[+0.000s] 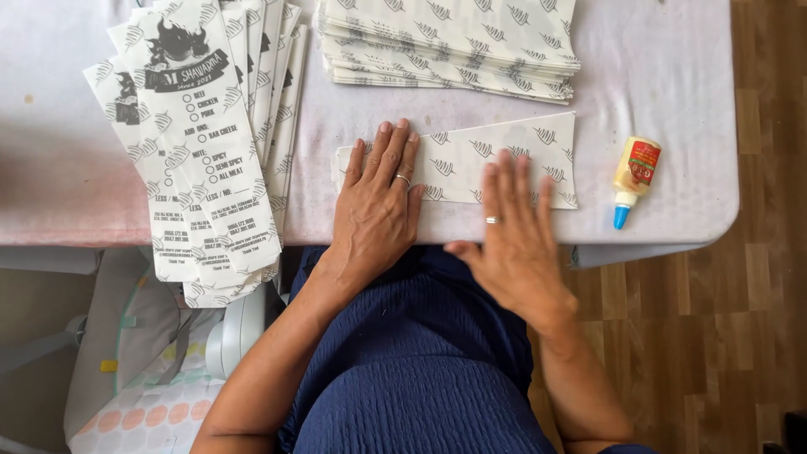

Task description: Folding and gluing printed paper sheets to create cone-shaped packaging

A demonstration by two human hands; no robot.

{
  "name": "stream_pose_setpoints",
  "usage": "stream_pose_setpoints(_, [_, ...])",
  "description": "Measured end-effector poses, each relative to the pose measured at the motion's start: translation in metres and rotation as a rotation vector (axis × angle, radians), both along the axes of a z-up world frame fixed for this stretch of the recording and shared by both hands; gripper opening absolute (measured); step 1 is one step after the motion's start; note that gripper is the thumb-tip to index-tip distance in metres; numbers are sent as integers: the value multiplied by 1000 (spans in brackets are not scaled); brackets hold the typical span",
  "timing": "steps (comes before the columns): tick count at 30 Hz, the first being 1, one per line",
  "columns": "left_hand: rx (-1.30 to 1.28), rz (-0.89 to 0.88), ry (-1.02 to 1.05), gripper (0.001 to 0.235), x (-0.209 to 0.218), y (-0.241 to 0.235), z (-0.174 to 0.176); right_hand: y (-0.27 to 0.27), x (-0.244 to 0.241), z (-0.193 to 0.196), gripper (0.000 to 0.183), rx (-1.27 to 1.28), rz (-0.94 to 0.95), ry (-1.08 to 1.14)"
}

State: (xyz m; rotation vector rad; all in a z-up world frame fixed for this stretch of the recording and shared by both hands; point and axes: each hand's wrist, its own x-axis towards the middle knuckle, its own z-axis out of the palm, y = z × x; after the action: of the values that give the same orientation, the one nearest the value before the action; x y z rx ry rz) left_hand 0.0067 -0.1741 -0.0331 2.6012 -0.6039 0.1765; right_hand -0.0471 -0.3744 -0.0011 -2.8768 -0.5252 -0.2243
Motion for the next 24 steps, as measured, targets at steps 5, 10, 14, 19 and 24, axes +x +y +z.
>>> stream_pose_setpoints(5, [17, -4, 20, 62, 0, 0, 3, -56, -26, 12, 96, -83, -111, 35])
stream_pose_setpoints(10, [-17, -34, -77, 63, -4, 3, 7, -72, -36, 11, 96, -86, -193, 31])
stream_pose_setpoints(14, [-4, -308, -245, 67, -11, 8, -2, -79, -15, 19, 74, 2, -241, -96])
stream_pose_setpoints(19, [66, -386, -359, 66, -39, 26, 26, -83, 49, 34, 50, 209, -147, -236])
stream_pose_setpoints(24, [-632, 9, 193, 60, -35, 80, 69, -71, 127, 19, 46, 316, 62, -165])
